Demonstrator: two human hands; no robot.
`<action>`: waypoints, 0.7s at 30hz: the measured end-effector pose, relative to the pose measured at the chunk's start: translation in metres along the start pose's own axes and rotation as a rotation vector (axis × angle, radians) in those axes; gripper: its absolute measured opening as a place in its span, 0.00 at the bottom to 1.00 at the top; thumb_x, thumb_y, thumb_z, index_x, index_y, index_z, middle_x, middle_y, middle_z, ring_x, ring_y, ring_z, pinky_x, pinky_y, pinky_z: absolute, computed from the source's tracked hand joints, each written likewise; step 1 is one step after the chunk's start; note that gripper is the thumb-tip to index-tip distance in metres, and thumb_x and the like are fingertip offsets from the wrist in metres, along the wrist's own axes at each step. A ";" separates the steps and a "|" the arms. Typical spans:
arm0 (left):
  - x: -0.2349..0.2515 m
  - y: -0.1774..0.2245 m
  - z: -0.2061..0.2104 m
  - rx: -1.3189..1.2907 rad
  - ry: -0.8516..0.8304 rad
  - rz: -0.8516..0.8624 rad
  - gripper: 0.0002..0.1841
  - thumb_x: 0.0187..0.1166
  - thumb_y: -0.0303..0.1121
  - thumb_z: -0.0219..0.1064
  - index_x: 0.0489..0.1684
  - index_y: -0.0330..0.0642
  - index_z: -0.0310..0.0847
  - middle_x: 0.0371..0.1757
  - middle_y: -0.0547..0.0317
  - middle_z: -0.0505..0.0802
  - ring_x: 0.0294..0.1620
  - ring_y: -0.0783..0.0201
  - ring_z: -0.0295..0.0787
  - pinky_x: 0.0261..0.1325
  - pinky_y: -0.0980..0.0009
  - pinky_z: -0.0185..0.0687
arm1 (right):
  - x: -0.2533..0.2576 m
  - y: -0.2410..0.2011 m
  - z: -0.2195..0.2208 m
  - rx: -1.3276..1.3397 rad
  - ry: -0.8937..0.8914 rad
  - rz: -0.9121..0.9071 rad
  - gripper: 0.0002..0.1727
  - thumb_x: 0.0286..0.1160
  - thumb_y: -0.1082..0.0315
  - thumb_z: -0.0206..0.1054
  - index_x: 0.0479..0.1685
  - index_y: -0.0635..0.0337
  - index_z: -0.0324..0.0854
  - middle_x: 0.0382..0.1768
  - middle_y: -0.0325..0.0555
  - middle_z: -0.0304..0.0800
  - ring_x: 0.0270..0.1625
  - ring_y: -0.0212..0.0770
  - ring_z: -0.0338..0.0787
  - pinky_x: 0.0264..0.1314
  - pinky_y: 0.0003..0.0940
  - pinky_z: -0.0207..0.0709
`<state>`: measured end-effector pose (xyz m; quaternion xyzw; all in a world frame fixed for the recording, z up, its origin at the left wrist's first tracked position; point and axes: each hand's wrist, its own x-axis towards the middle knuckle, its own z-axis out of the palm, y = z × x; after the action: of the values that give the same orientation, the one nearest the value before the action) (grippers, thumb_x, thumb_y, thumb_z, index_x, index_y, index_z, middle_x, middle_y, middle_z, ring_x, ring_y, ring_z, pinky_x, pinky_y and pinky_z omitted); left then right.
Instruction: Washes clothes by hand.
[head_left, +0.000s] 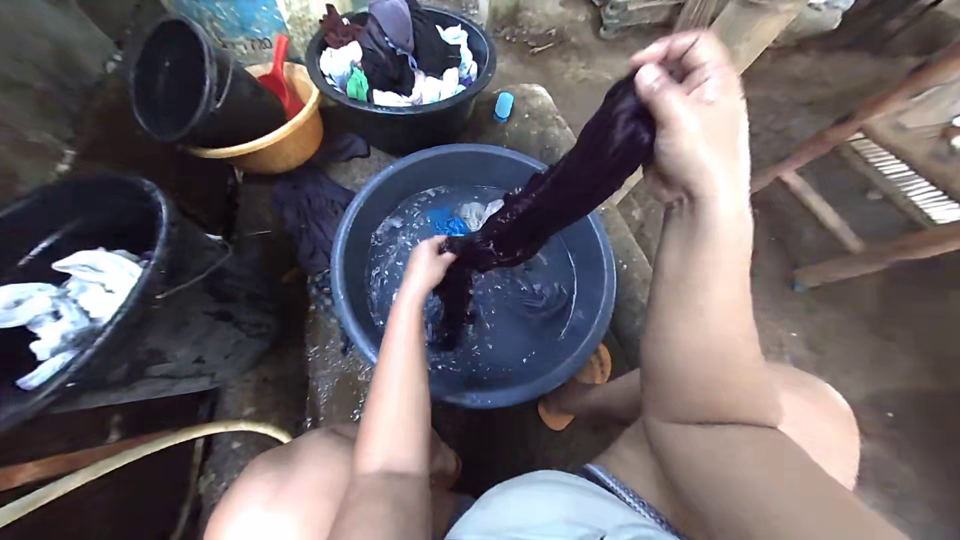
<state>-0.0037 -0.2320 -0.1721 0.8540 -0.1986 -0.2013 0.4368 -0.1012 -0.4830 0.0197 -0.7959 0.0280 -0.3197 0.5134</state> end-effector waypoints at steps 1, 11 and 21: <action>-0.003 0.008 -0.013 0.029 0.062 0.023 0.15 0.80 0.28 0.67 0.61 0.35 0.88 0.54 0.36 0.94 0.59 0.40 0.90 0.67 0.35 0.78 | -0.006 0.019 -0.001 -0.073 -0.055 0.060 0.14 0.85 0.71 0.54 0.63 0.64 0.75 0.54 0.40 0.83 0.52 0.26 0.84 0.57 0.27 0.81; 0.009 -0.060 -0.020 0.284 0.135 -0.322 0.17 0.85 0.28 0.56 0.62 0.49 0.89 0.66 0.39 0.90 0.69 0.34 0.85 0.64 0.26 0.74 | -0.159 0.271 0.081 -0.647 -0.735 0.971 0.26 0.81 0.76 0.59 0.80 0.59 0.77 0.78 0.69 0.76 0.83 0.66 0.74 0.84 0.65 0.65; -0.014 -0.149 0.116 0.450 -0.519 -0.574 0.44 0.77 0.36 0.70 0.96 0.50 0.49 0.84 0.30 0.71 0.81 0.32 0.73 0.77 0.34 0.71 | -0.245 0.291 0.126 -0.661 -1.100 1.003 0.45 0.73 0.71 0.72 0.93 0.57 0.55 0.85 0.71 0.64 0.86 0.71 0.66 0.84 0.69 0.62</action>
<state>-0.0506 -0.2214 -0.3555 0.8694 -0.0956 -0.4739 0.1023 -0.1449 -0.4277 -0.3745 -0.8422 0.2179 0.4096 0.2745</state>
